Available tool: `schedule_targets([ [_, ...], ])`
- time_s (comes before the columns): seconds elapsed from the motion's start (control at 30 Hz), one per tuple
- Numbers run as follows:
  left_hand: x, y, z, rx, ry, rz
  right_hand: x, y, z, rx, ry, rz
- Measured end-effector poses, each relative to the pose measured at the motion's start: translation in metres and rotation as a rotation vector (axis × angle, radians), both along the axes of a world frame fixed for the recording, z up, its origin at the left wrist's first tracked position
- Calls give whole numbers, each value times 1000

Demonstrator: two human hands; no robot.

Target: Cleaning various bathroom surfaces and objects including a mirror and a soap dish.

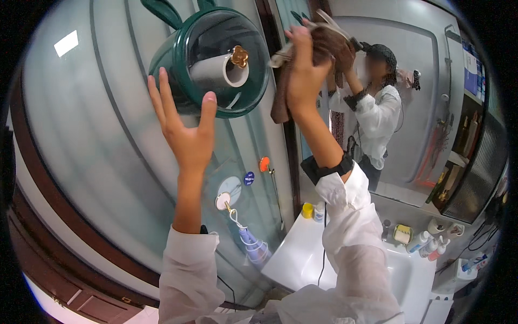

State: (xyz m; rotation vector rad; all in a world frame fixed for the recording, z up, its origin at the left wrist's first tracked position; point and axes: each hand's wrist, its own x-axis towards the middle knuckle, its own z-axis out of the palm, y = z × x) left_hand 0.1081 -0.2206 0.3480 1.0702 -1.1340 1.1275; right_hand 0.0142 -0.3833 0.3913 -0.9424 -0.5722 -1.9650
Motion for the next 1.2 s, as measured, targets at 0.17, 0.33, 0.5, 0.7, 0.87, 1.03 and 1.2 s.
schedule_targets([
  [0.17,-3,3,2,88,54,37,-2,44,33,9,476,-137],
  [0.33,-2,-1,1,86,23,45,21,47,42,-200,204,-693],
  [0.5,-9,0,1,79,59,87,26,40,19,-154,394,-873],
  [0.7,-23,5,47,57,11,227,26,40,10,-186,485,-743],
  [0.87,-33,6,88,292,43,207,28,45,6,-138,390,-848],
  [1.03,-27,-1,87,263,-2,129,50,25,-25,-52,271,-452],
  [1.2,-22,-1,88,272,-80,206,66,18,-55,193,78,329],
])
